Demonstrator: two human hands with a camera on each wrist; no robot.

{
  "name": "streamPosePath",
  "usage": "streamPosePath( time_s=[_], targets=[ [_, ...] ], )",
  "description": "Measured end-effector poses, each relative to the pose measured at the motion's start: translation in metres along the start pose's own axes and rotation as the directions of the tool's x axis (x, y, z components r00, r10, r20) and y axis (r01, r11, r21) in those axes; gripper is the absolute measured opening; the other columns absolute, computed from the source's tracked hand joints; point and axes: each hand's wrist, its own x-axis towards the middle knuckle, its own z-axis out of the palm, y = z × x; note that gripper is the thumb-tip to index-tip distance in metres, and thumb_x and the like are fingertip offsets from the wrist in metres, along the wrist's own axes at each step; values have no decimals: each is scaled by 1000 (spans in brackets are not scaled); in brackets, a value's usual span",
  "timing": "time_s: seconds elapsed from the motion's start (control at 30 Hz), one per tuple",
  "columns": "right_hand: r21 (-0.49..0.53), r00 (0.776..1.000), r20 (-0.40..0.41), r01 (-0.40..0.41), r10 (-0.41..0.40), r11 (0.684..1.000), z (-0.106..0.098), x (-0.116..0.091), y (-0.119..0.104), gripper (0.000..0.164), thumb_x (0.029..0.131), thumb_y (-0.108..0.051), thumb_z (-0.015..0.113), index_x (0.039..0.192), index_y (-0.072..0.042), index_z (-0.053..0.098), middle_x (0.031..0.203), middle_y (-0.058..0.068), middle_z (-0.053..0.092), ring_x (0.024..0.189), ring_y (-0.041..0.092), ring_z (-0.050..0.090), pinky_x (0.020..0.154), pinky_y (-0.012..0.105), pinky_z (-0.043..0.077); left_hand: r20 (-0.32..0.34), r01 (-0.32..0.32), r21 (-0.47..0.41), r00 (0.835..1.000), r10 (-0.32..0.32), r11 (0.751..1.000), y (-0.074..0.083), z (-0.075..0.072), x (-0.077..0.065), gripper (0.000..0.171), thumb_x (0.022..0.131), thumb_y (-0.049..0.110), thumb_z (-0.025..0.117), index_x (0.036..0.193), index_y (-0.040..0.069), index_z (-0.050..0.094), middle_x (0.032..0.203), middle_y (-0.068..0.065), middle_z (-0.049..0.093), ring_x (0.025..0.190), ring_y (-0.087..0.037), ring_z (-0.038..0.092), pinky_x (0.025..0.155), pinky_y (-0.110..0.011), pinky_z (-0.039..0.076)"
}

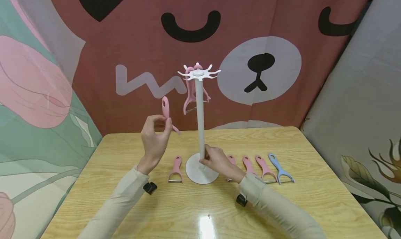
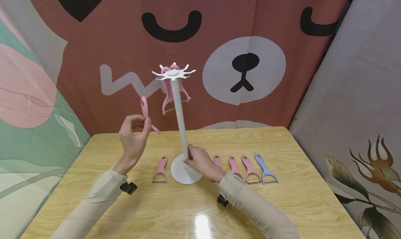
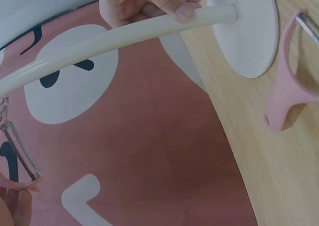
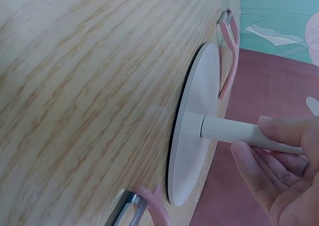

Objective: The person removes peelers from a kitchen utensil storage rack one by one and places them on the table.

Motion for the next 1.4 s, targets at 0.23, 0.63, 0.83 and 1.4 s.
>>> streamPosePath(
  time_s=[0.23, 0.63, 0.83, 1.4],
  targets=[
    [3, 1000, 1, -3, 3, 1000, -1, -1, 0, 23, 86, -6, 78, 100, -2, 60, 81, 4, 68, 71, 12, 66, 56, 21, 53, -3, -21, 18, 1000, 21, 1000, -2, -2, -2, 14, 85, -7, 72, 96, -6, 63, 88, -15, 63, 70, -26, 64, 63, -34, 55],
    [3, 1000, 7, -4, 4, 1000, 1, 0, 1, 23, 86, -7, 78, 100, -2, 60, 82, 4, 67, 71, 12, 65, 56, 21, 53, -16, -52, 49, 998, 53, 997, 24, -7, 4, 16, 78, -18, 68, 89, -12, 59, 81, -21, 60, 69, -33, 60, 61, -37, 55],
    [-3, 1000, 6, -3, 3, 1000, 1, 0, 2, 23, 86, -6, 78, 99, -2, 60, 81, 4, 67, 71, 12, 65, 56, 21, 52, -8, -53, 51, 999, 54, 997, 24, -11, 3, 16, 78, -19, 68, 89, -12, 60, 81, -21, 60, 69, -33, 61, 62, -35, 54],
    [-8, 1000, 5, -10, 10, 1000, 3, -1, 3, 23, 86, -7, 78, 98, -3, 60, 80, 2, 66, 70, 10, 65, 55, 20, 52, -14, -19, 83, 1000, 20, 996, 14, -23, -6, 14, 78, -18, 68, 88, -12, 60, 80, -21, 60, 69, -36, 59, 67, -20, 50]
  ],
)
